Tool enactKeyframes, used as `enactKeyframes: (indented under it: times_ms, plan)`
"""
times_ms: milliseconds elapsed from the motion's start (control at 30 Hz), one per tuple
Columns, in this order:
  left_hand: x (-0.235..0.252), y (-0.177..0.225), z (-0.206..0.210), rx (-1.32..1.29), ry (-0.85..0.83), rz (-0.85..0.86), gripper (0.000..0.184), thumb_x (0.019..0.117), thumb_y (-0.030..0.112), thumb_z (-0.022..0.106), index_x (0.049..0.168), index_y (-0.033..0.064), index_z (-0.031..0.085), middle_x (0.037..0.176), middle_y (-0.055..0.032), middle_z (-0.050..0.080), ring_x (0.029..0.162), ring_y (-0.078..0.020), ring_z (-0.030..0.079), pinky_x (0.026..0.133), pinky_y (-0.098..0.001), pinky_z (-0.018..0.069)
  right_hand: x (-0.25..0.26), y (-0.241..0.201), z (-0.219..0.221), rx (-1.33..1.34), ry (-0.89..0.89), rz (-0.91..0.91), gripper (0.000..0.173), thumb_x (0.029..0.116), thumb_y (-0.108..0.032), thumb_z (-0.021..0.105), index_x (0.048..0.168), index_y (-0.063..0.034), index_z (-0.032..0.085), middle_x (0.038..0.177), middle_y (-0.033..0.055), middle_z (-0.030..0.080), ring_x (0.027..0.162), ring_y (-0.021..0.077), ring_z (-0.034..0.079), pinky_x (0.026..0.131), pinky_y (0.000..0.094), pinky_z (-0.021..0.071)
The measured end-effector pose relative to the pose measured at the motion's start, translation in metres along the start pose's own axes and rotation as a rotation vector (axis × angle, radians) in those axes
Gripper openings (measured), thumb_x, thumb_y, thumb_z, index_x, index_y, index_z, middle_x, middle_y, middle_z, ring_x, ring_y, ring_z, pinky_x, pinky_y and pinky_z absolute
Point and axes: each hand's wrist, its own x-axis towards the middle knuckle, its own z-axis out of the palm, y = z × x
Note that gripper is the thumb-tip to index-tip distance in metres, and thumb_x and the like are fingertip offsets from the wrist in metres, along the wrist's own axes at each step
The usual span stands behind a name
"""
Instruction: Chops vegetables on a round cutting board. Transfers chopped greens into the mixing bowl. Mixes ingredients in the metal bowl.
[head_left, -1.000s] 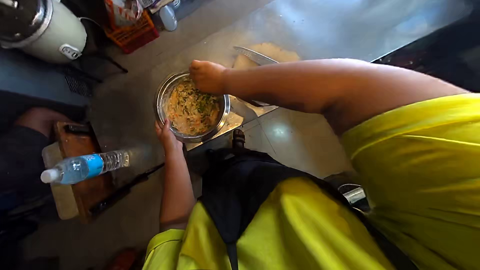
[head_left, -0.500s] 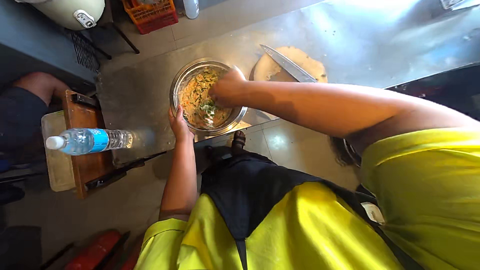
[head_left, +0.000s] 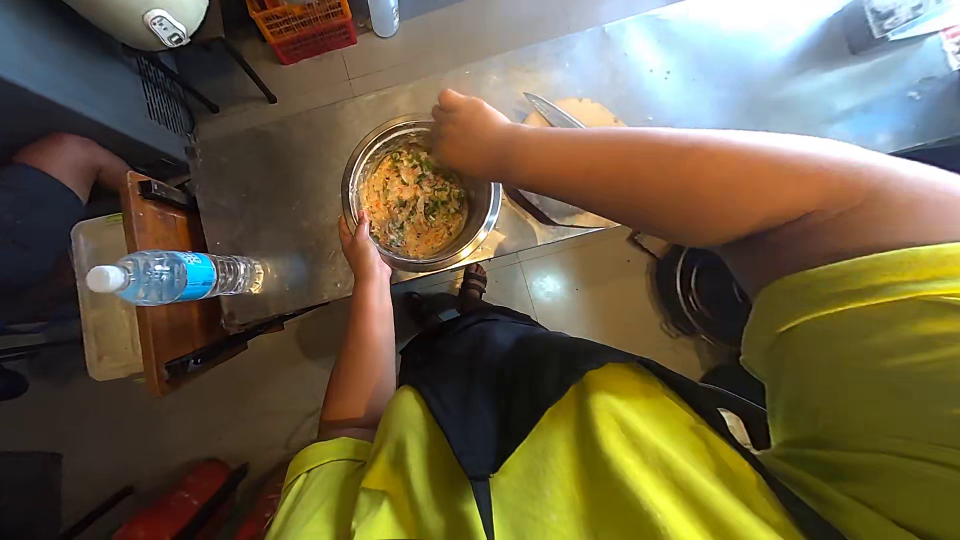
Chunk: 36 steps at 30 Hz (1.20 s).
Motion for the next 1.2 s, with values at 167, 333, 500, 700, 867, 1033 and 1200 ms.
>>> enactKeyframes:
  times_ms: [167, 333, 500, 700, 867, 1033, 1200]
  plan:
    - [0.001, 0.0, 0.001, 0.007, -0.004, 0.011, 0.055, 0.1045, 0.021, 0.059, 0.154, 0.0098, 0.039, 0.149, -0.0137, 0.051, 0.132, -0.0234, 0.055, 0.107, -0.0453, 0.0501, -0.031, -0.011, 0.03, 0.253, -0.065, 0.017, 0.016, 0.0899, -0.006, 0.069, 0.105, -0.0012, 0.073, 0.106, 0.0176, 0.07, 0.108, 0.037, 0.063, 0.101, 0.0567, 0.0392]
    - [0.003, 0.0, 0.0, 0.043, -0.039, 0.029, 0.055, 0.1053, 0.025, 0.058, 0.155, 0.0099, 0.039, 0.149, -0.0143, 0.051, 0.132, -0.0231, 0.055, 0.108, -0.0447, 0.0491, -0.025, -0.052, 0.03, 0.574, -0.177, 0.188, 0.024, 0.0956, -0.018, 0.064, 0.118, -0.0115, 0.071, 0.099, 0.0169, 0.073, 0.1, 0.0395, 0.068, 0.095, 0.0644, 0.0435]
    - [0.005, 0.0, -0.004, 0.066, -0.089, 0.016, 0.061, 0.1065, 0.04, 0.054, 0.156, 0.0103, 0.035, 0.15, -0.0133, 0.05, 0.134, -0.0231, 0.054, 0.11, -0.0456, 0.049, 0.0, -0.051, 0.019, 0.895, -0.326, 0.35, 0.024, 0.0989, -0.027, 0.061, 0.117, -0.0152, 0.072, 0.112, 0.017, 0.073, 0.109, 0.0433, 0.067, 0.085, 0.0714, 0.0493]
    - [0.007, -0.003, -0.006, 0.054, -0.067, 0.022, 0.06, 0.106, 0.034, 0.057, 0.155, 0.0079, 0.035, 0.145, -0.0159, 0.053, 0.13, -0.024, 0.057, 0.107, -0.0448, 0.0512, 0.002, -0.012, 0.023, 1.143, -0.236, 0.417, 0.024, 0.1015, -0.027, 0.06, 0.113, -0.0109, 0.075, 0.11, 0.0191, 0.072, 0.108, 0.041, 0.067, 0.089, 0.0714, 0.0481]
    - [0.006, -0.006, -0.006, 0.026, -0.076, 0.049, 0.055, 0.106, 0.03, 0.057, 0.152, 0.0072, 0.038, 0.14, -0.0155, 0.056, 0.124, -0.0242, 0.061, 0.104, -0.0446, 0.0538, -0.016, -0.011, -0.019, 0.747, -0.107, 0.428, 0.021, 0.1011, -0.022, 0.057, 0.112, -0.014, 0.074, 0.107, 0.019, 0.072, 0.107, 0.0427, 0.067, 0.087, 0.0682, 0.0481]
    - [0.006, -0.006, -0.004, 0.043, -0.047, 0.054, 0.053, 0.1058, 0.029, 0.058, 0.15, 0.0069, 0.04, 0.139, -0.0149, 0.057, 0.122, -0.0231, 0.061, 0.103, -0.044, 0.0536, -0.013, -0.015, 0.002, 0.252, 0.061, 0.249, 0.015, 0.0961, 0.002, 0.056, 0.104, 0.001, 0.069, 0.103, 0.0195, 0.066, 0.101, 0.0367, 0.061, 0.093, 0.0544, 0.0393]
    - [0.006, -0.005, 0.001, 0.031, -0.017, 0.058, 0.048, 0.1055, 0.03, 0.058, 0.146, 0.0071, 0.046, 0.133, -0.0145, 0.059, 0.119, -0.0227, 0.062, 0.1, -0.0442, 0.0546, -0.023, -0.047, 0.03, 0.283, 0.112, 0.116, 0.02, 0.0958, 0.007, 0.056, 0.111, 0.0077, 0.068, 0.116, 0.0257, 0.067, 0.121, 0.0425, 0.059, 0.113, 0.0598, 0.0353]
